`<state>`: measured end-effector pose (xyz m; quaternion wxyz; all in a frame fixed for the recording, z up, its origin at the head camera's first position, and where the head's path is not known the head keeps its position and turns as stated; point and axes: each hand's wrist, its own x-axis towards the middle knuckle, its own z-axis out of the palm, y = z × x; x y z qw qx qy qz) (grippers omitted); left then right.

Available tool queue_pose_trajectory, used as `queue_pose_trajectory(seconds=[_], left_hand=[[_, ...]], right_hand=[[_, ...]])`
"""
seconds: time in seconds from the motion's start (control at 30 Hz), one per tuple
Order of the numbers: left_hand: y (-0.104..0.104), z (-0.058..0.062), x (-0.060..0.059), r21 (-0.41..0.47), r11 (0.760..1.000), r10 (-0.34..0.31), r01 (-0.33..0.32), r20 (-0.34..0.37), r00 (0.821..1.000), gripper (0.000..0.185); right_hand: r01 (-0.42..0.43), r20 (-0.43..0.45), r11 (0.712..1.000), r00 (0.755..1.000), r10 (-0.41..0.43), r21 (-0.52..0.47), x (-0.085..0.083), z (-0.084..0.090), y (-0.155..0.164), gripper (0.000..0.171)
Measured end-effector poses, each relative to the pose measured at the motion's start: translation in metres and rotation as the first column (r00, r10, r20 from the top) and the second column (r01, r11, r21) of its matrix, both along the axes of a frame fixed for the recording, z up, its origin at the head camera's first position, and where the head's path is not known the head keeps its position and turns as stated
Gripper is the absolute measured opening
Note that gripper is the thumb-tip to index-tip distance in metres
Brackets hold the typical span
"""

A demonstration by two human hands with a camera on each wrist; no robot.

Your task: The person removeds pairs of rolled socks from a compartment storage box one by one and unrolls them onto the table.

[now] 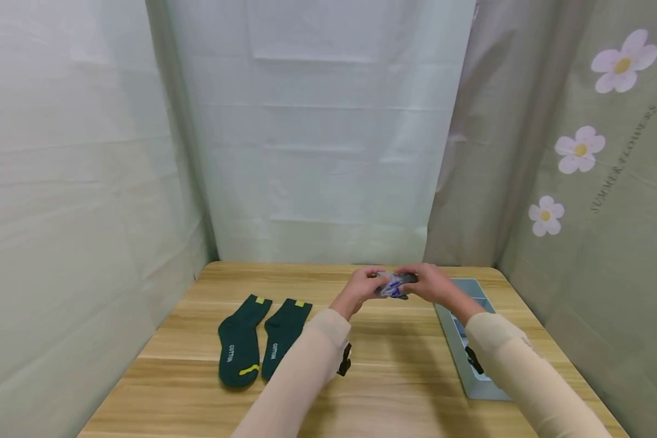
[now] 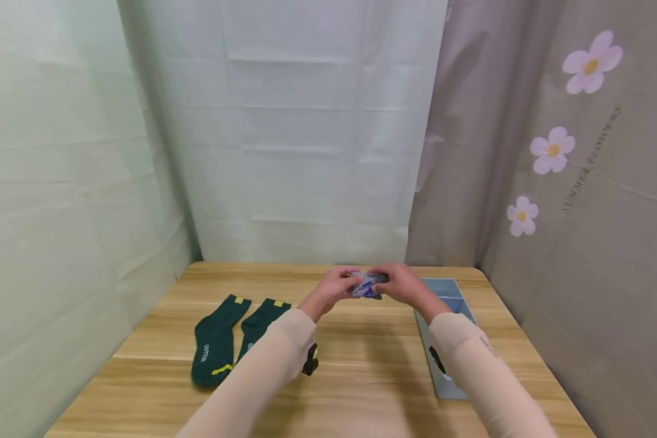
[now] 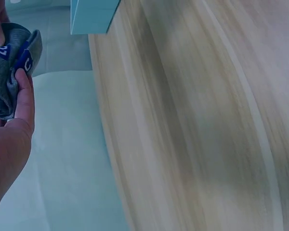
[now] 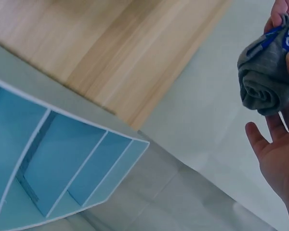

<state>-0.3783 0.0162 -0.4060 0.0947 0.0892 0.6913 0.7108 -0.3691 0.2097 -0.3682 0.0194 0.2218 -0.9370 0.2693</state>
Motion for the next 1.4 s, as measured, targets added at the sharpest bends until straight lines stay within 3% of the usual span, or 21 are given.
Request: queue_pose_trajectory(seconds=[0.27,0.47,0.6,0.73,0.83,0.93,1.17,1.3,1.4], left_hand=[[-0.019,-0.002,0.003,-0.098,0.995,0.000,-0.002,-0.016,1.000,0.045],[-0.034,-0.002,0.006,-0.175,0.981,-0.095,0.080,-0.079,0.992,0.044],[-0.043,-0.005,0.008,-0.187,0.973,-0.155,0.136,-0.094,0.983,0.044],[-0.050,-0.009,0.010,-0.165,0.973,-0.173,0.159,-0.070,0.983,0.042],[-0.054,-0.011,0.013,-0.163,0.975,-0.164,0.154,-0.054,0.985,0.039],[-0.056,-0.013,0.016,-0.164,0.976,-0.148,0.142,-0.029,0.989,0.047],[-0.057,-0.014,0.025,-0.114,0.985,-0.121,0.132,0.099,0.988,0.063],[-0.056,-0.015,0.027,-0.002,0.994,-0.111,0.114,0.191,0.975,0.055],[-0.054,-0.015,0.027,0.064,0.995,-0.084,0.073,0.191,0.978,0.045]], right_hand=[[-0.021,0.088,0.997,0.996,0.027,-0.074,0.004,-0.005,-0.009,0.058],[-0.011,0.225,0.996,0.974,0.029,-0.084,0.002,-0.013,-0.015,0.071],[-0.032,0.243,0.993,0.968,0.059,-0.114,0.002,-0.016,-0.021,0.061],[-0.030,0.170,0.990,0.984,0.053,-0.137,0.004,-0.021,-0.028,0.040],[-0.026,0.055,0.992,0.998,0.033,-0.125,0.006,-0.025,-0.031,0.031],[-0.017,-0.060,0.995,0.998,0.011,-0.096,0.008,-0.029,-0.035,0.027],[-0.031,-0.282,1.000,0.959,0.029,0.000,0.013,-0.036,-0.042,0.030],[-0.052,-0.377,0.997,0.924,0.070,0.060,0.015,-0.041,-0.046,0.032],[-0.066,-0.402,0.993,0.910,0.099,0.094,0.018,-0.044,-0.047,0.033]])
